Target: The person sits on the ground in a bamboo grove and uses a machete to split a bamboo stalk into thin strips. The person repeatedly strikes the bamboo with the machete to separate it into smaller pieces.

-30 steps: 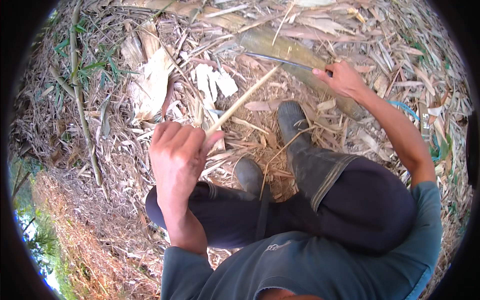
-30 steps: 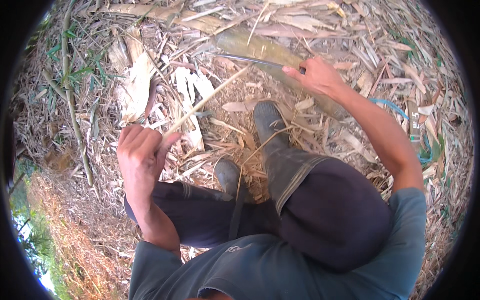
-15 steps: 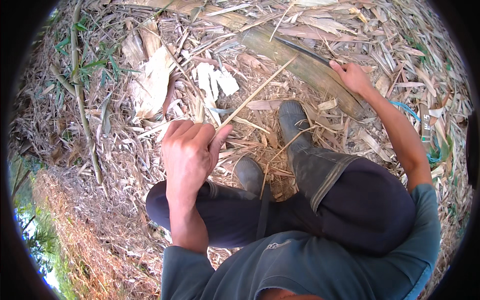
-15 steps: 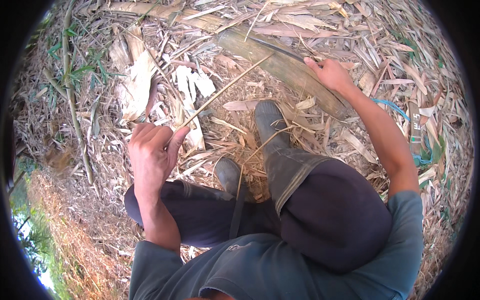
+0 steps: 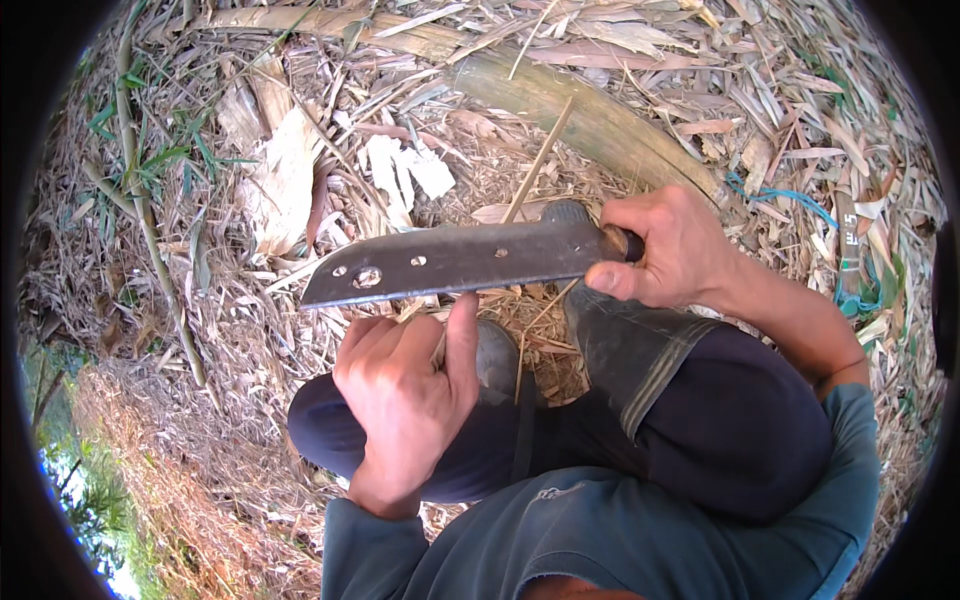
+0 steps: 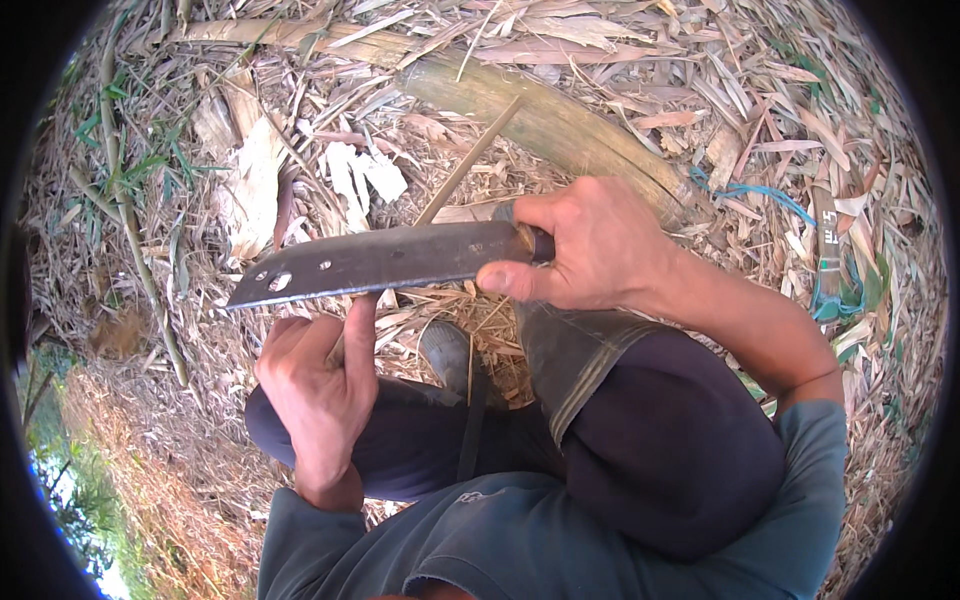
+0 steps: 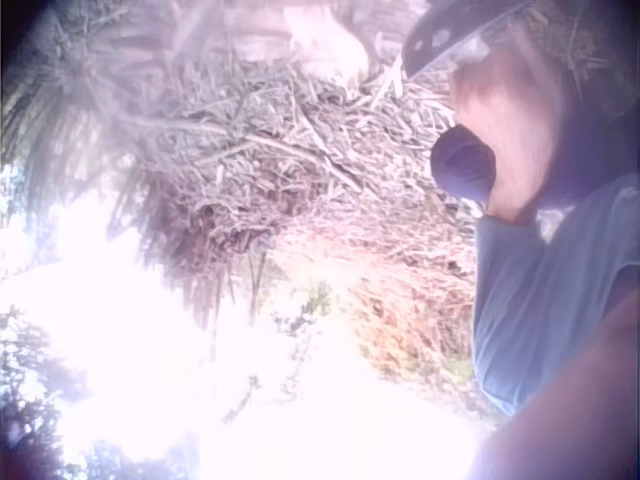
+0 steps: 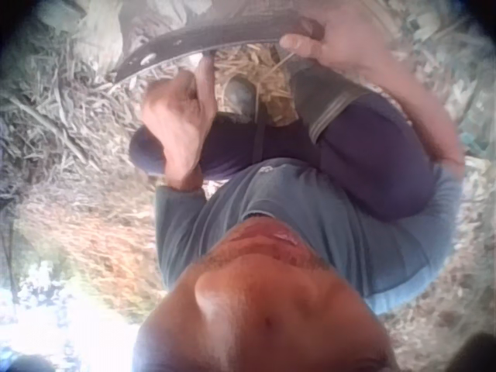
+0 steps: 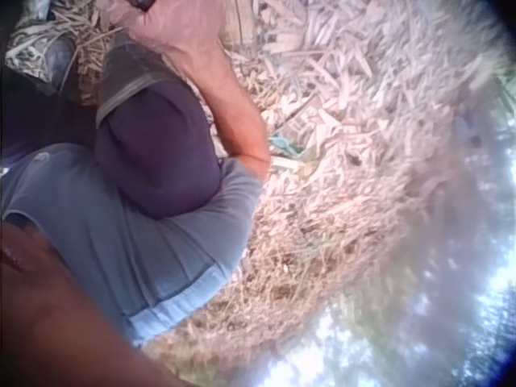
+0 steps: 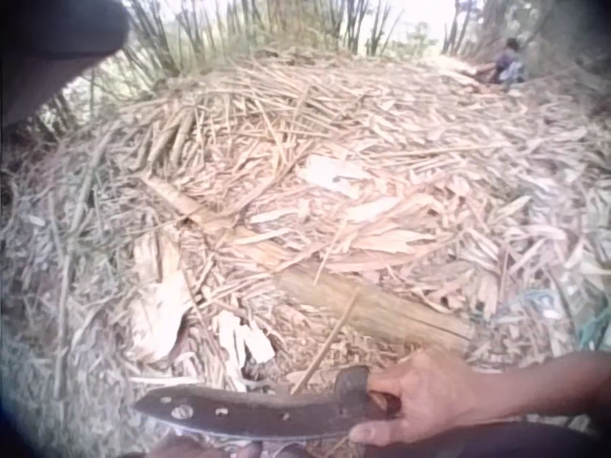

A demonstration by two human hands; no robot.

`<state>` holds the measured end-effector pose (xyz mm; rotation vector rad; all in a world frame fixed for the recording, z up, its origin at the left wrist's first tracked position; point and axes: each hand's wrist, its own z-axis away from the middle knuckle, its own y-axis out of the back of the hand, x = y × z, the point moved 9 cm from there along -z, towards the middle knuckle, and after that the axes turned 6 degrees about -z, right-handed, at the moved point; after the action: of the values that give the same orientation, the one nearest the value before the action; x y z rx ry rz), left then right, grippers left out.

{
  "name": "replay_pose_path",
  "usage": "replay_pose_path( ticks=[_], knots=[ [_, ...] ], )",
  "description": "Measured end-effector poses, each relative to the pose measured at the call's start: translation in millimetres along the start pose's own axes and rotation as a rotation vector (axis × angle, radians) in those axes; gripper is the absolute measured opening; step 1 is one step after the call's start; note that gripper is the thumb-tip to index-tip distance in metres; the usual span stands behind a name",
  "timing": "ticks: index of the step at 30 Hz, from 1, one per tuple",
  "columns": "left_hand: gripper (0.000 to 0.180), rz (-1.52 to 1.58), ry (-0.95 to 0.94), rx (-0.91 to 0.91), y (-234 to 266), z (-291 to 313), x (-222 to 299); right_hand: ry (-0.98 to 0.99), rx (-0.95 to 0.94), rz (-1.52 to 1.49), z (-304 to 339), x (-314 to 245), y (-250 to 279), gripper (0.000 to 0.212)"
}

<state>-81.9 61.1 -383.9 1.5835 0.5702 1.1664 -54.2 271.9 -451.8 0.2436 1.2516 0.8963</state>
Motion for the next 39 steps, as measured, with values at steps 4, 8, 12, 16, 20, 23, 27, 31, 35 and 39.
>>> replay_pose_path(
  ticks=[4,8,12,16,20,23,27,31,35,39],
  knots=[
    [0.047,0.015,-0.015,0.016,2,0,2,-0.374,0.053,-0.036,-7,74,-6,0.085],
    [0.046,0.027,-0.029,0.002,-1,2,2,-0.211,-0.048,-0.034,-2,47,-9,0.084],
    [0.045,0.035,-0.059,0.004,-2,3,4,-0.105,-0.088,-0.098,-4,20,-8,0.086],
    [0.046,0.090,-0.110,0.002,-6,6,14,-0.445,-0.017,0.070,-5,106,4,0.085],
    [0.045,0.099,-0.099,-0.001,-6,10,11,-0.058,-0.187,-0.070,-3,14,-9,0.077],
    [0.046,0.096,-0.107,0.012,-13,5,7,-0.136,-0.089,-0.128,-8,47,-15,0.073],
    [0.042,0.048,-0.076,0.011,-19,4,-8,-0.505,-0.022,-0.081,-16,118,-6,0.076],
    [0.042,-0.002,-0.092,-0.041,-17,6,-8,-0.082,-0.119,0.026,-14,45,-15,0.087],
    [0.046,0.082,-0.128,0.012,-14,2,3,-0.419,0.014,0.055,-14,118,-1,0.090],
    [0.047,0.115,-0.057,0.009,-17,4,-10,-0.398,0.012,0.129,-22,131,1,0.082]
  ],
)
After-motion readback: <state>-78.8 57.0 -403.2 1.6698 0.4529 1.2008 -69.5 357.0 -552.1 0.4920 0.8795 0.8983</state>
